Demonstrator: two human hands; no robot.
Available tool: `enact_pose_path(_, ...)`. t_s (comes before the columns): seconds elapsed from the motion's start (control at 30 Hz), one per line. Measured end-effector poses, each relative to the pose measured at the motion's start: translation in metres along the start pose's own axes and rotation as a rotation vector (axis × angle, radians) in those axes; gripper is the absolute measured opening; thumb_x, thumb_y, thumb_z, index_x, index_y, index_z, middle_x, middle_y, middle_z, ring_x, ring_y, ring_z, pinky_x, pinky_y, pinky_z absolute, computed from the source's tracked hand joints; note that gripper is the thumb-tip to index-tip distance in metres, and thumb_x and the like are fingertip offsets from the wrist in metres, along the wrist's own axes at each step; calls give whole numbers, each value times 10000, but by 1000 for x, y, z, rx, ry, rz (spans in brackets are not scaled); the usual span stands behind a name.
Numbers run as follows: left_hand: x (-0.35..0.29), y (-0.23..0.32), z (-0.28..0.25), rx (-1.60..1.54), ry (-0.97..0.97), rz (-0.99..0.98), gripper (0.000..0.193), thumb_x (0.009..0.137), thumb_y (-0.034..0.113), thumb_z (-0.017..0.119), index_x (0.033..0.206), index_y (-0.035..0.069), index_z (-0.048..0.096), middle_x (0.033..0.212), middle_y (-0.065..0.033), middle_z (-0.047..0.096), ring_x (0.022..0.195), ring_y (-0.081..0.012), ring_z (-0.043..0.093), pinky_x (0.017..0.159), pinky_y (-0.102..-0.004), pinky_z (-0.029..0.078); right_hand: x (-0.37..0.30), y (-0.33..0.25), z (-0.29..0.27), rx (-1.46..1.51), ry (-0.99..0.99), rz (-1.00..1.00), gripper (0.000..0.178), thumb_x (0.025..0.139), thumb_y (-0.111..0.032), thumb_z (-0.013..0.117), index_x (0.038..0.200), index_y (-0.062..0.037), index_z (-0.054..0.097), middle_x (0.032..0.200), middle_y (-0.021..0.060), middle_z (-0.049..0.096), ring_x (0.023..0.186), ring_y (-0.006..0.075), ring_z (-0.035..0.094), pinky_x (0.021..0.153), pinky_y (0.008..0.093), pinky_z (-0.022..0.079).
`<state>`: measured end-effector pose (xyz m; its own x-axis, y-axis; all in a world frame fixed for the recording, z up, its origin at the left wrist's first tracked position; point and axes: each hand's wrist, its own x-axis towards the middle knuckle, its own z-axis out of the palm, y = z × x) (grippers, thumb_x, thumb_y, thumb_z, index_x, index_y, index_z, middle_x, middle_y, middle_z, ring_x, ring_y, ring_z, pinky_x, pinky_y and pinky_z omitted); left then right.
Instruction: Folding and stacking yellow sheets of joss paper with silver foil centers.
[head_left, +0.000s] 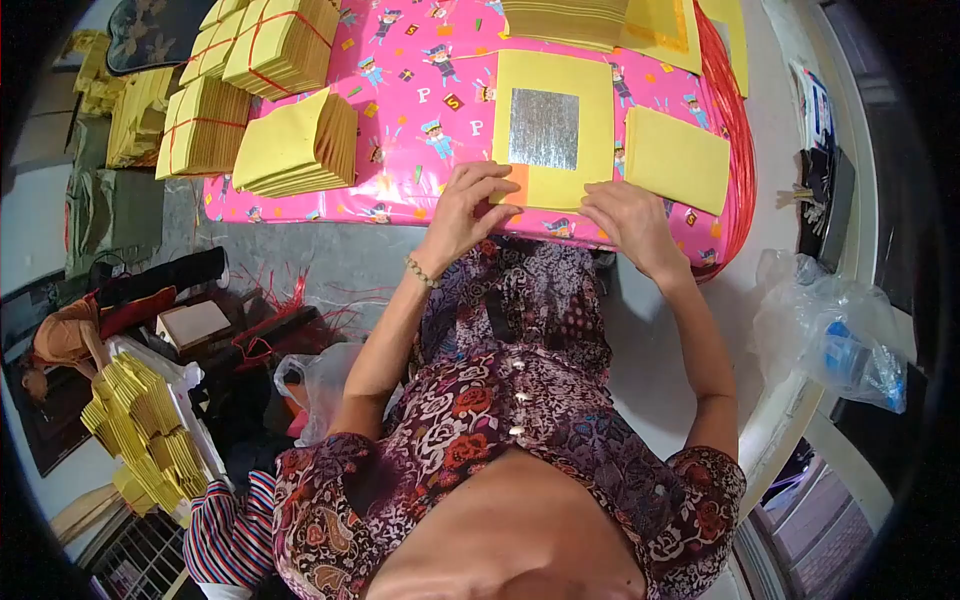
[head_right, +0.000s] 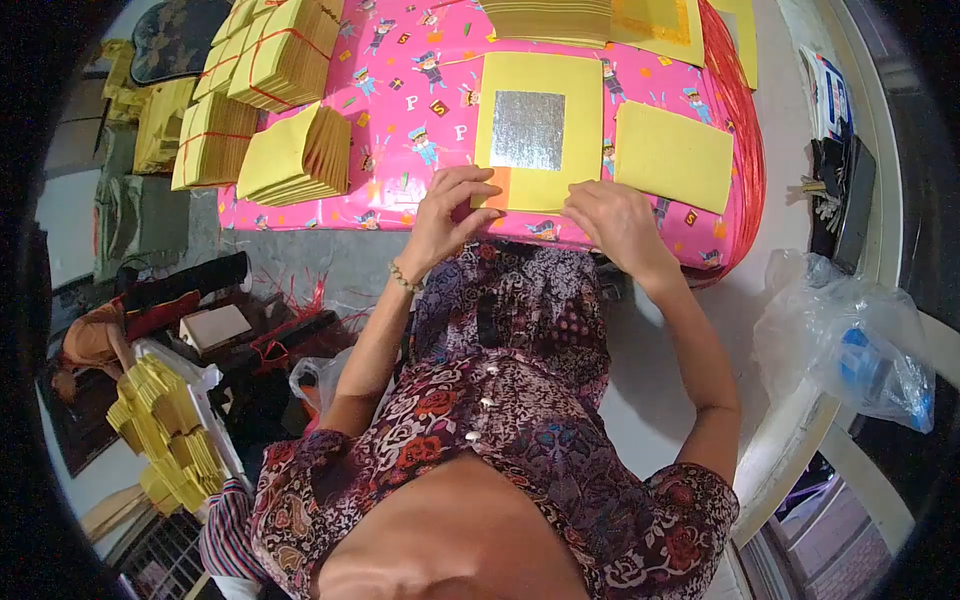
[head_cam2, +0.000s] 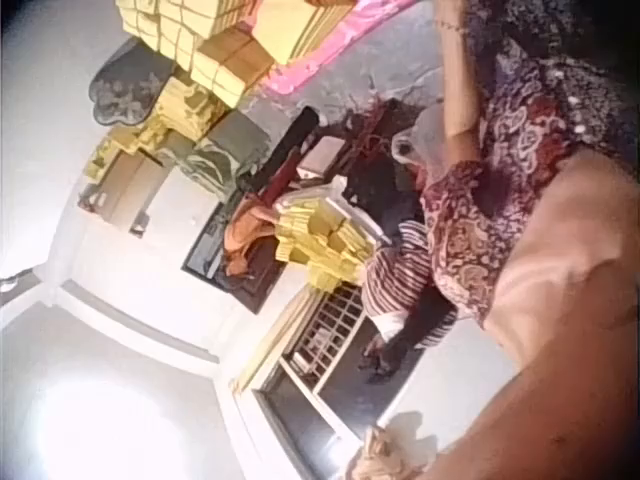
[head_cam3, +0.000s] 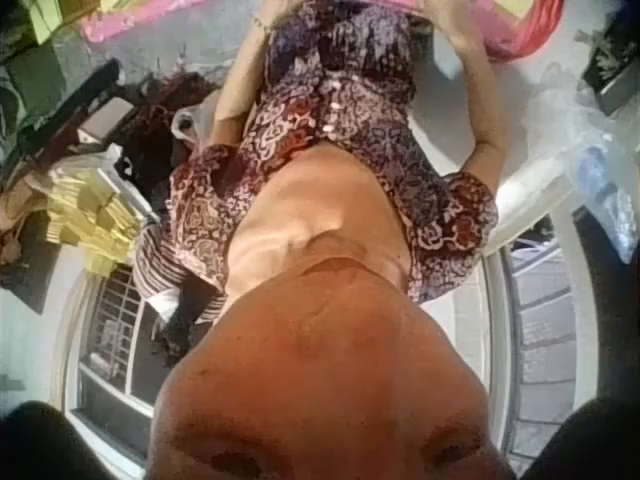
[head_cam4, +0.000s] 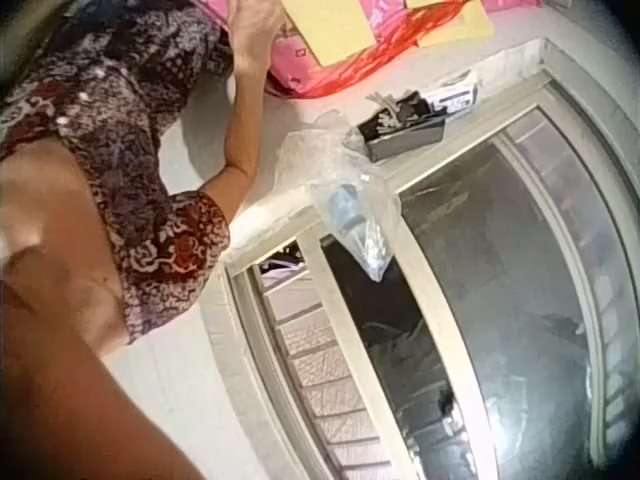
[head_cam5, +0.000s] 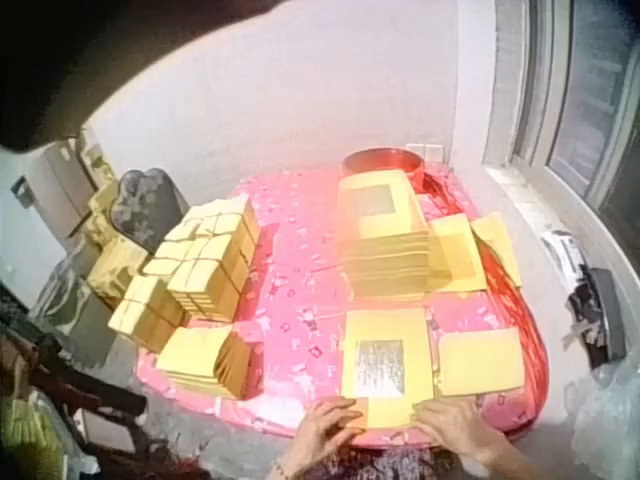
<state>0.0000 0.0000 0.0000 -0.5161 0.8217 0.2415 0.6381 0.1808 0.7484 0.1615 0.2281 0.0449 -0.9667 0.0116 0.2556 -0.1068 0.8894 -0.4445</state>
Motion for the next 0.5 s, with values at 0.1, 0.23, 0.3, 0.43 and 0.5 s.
enact_pose_path(0.1, 1, 2, -1, -28, 21, 26, 278, 790, 172, 794, 1044, 81, 728, 1237, -98, 658, 1127, -262, 584, 959, -381, 465, 0, 1, -1, -11, -27, 17, 127, 863, -141, 678, 900, -25, 642, 877, 119, 659, 821, 302, 640, 725, 407, 500)
enact_pose_path(0.23, 2, 2, 0, -44, 47, 4, 229, 799, 159, 784, 1008, 73, 746, 1174, -97, 691, 1070, -264, 613, 922, -375, 486, 1, -3, -2, 8, 0, 79, 139, 868, -144, 672, 898, -13, 638, 856, 119, 651, 813, 309, 636, 721, 411, 497)
enact_pose_path(0.3, 3, 2, 1, -47, 52, -4, 211, 803, 152, 780, 997, 73, 753, 1159, -95, 699, 1055, -263, 619, 916, -374, 489, 2, -4, -2, 12, 7, 99, 142, 870, -143, 669, 898, -8, 637, 850, 119, 649, 812, 311, 636, 721, 411, 498)
enact_pose_path(0.43, 4, 3, 2, -55, 75, -11, 159, 813, 131, 767, 961, 73, 769, 1137, -95, 709, 1030, -257, 627, 900, -364, 497, 3, -3, -2, 36, 6, 131, 132, 877, -139, 660, 888, -8, 640, 843, 126, 645, 810, 321, 634, 713, 416, 495)
enact_pose_path(0.5, 4, 3, 2, -61, 82, -17, 149, 814, 128, 765, 952, 73, 772, 1130, -96, 711, 1023, -256, 630, 892, -362, 501, 4, -3, -1, 37, 2, 136, 129, 878, -137, 658, 885, -10, 642, 842, 129, 644, 807, 325, 633, 708, 419, 493)
